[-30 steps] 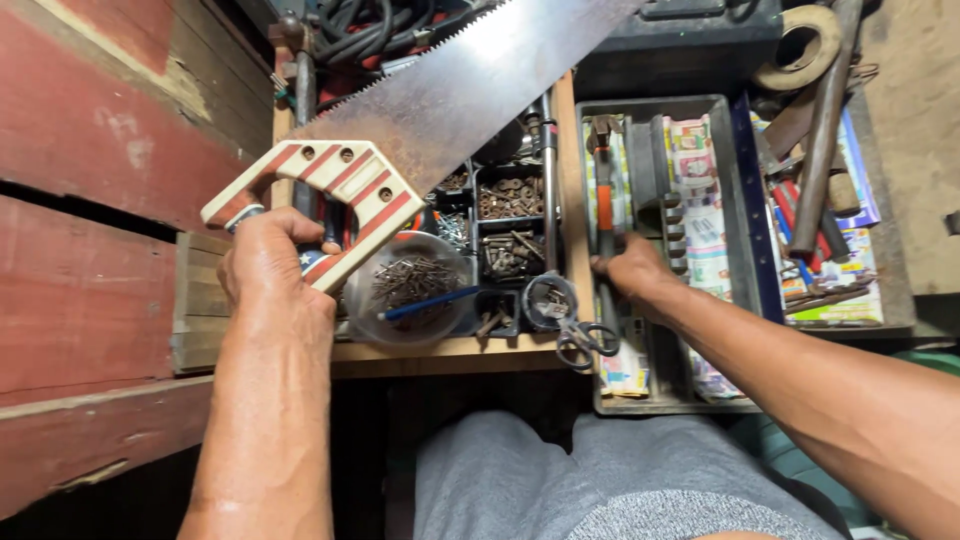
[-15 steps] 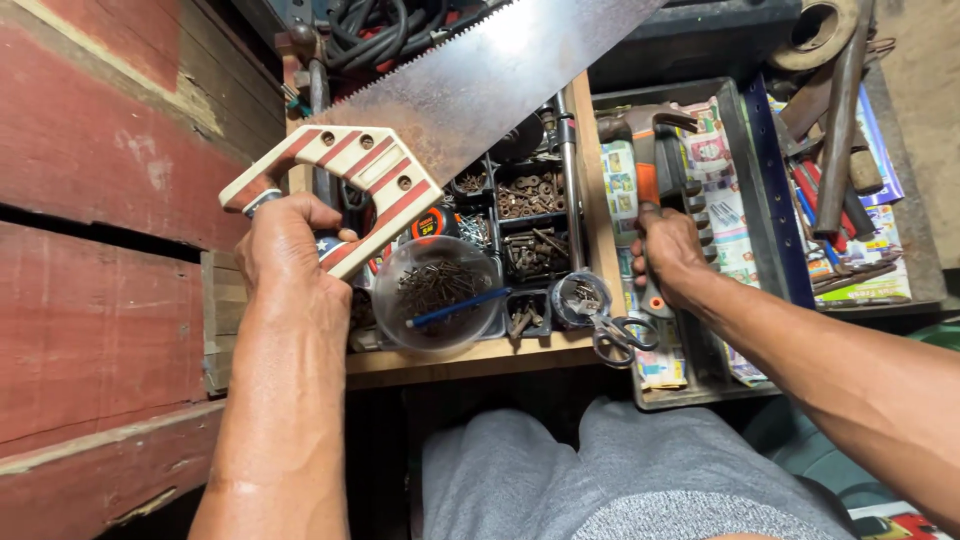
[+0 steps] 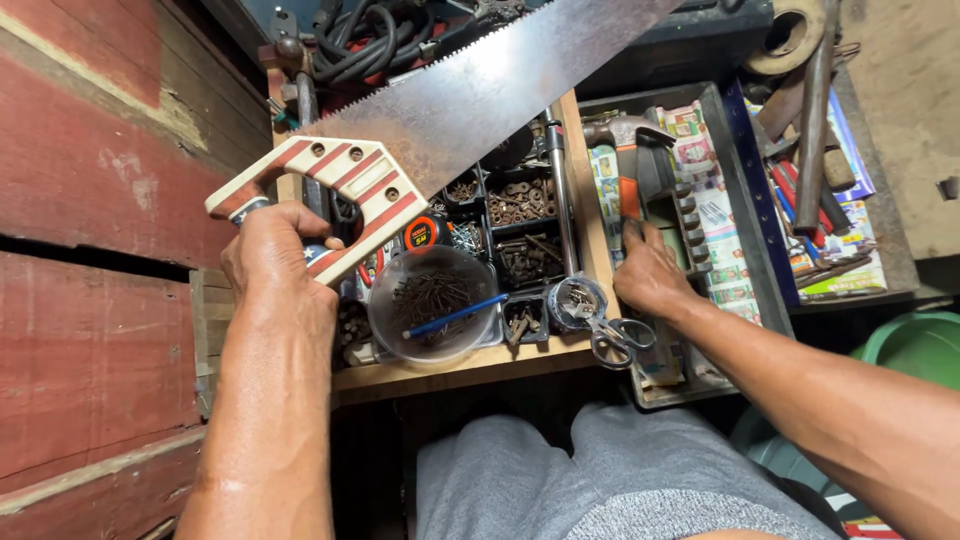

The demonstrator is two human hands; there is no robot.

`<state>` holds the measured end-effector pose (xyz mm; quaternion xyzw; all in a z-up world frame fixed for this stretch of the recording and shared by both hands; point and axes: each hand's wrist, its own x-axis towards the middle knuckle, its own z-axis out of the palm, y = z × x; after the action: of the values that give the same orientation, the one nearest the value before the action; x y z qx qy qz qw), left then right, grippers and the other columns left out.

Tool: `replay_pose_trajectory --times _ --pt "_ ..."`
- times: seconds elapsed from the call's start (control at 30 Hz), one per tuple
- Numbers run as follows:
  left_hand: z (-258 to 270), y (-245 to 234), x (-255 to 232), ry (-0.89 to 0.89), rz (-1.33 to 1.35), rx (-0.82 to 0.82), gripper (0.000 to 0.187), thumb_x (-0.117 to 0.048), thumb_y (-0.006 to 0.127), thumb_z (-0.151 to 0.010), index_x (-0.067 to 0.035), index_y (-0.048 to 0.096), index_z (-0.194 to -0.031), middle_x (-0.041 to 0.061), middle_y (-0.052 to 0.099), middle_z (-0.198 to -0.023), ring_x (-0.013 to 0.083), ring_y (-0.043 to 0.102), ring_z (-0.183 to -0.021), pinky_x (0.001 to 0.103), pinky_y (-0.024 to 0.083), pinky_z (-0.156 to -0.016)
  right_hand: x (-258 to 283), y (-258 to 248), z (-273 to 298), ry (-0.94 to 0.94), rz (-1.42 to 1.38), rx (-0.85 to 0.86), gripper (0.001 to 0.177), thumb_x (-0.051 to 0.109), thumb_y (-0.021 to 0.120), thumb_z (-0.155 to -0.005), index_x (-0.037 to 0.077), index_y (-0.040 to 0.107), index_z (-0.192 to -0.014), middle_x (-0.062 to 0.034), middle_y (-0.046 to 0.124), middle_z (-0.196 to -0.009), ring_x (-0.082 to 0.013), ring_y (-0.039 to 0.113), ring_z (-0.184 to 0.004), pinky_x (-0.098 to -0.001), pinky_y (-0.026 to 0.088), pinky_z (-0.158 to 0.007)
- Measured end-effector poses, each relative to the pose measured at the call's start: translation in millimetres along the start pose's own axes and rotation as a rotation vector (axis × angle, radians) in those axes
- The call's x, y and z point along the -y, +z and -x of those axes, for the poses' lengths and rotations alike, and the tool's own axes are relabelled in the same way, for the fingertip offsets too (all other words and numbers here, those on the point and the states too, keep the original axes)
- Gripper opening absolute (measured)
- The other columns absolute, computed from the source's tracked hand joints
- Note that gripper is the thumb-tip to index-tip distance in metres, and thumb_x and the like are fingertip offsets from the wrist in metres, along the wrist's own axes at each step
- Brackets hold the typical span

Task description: Organizing and searching through various tools and hardware in a toolbox.

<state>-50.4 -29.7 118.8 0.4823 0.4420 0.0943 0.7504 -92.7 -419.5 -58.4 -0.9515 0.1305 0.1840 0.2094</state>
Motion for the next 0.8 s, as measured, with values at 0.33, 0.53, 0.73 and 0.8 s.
replay_pose_trajectory --times 0.33,0.53,0.73,0.8 --pt "-41 -9 7 0.052 -0.132 0.001 0.020 0.010 0.061 -0.066 0.011 0.059 -0.086 0.017 0.062 -0.087 0.0249 0.064 -0.054 0.034 0.057 -0.044 29 -73 53 -0.105 -0.190 -0.159 0.062 0.024 0.068 -0.090 0.003 0.052 -0.145 -0.0225 0.054 -0.144 -0.0380 0.054 -0.132 -0.0447 0.042 -0.111" --pt "-48 -12 11 0.024 -0.150 0.158 0.017 0.013 0.057 -0.066 0.008 0.060 -0.082 0.016 0.062 -0.077 0.0243 0.060 -0.052 0.036 0.053 -0.042 56 -105 77 0.187 -0.965 -0.056 0.062 0.032 0.056 -0.096 0.011 0.041 -0.152 -0.0204 0.064 -0.134 -0.0350 0.068 -0.112 -0.0496 0.058 -0.081" --pt "-86 -33 16 0.051 -0.239 0.111 0.016 0.013 0.058 -0.066 0.007 0.058 -0.080 0.015 0.061 -0.079 0.0237 0.061 -0.053 0.035 0.053 -0.042 71 -91 48 0.145 -1.402 0.174 0.062 0.041 0.052 -0.098 0.011 0.036 -0.150 -0.0141 0.060 -0.142 -0.0359 0.069 -0.114 -0.0503 0.061 -0.083" --pt "-110 -45 20 0.101 -0.326 0.144 0.013 0.010 0.058 -0.069 0.007 0.055 -0.081 0.016 0.059 -0.080 0.0254 0.059 -0.055 0.035 0.050 -0.042 73 -75 38 0.179 -1.528 0.271 0.064 0.040 0.056 -0.101 0.001 0.039 -0.149 -0.0178 0.061 -0.140 -0.0385 0.070 -0.113 -0.0522 0.062 -0.083"
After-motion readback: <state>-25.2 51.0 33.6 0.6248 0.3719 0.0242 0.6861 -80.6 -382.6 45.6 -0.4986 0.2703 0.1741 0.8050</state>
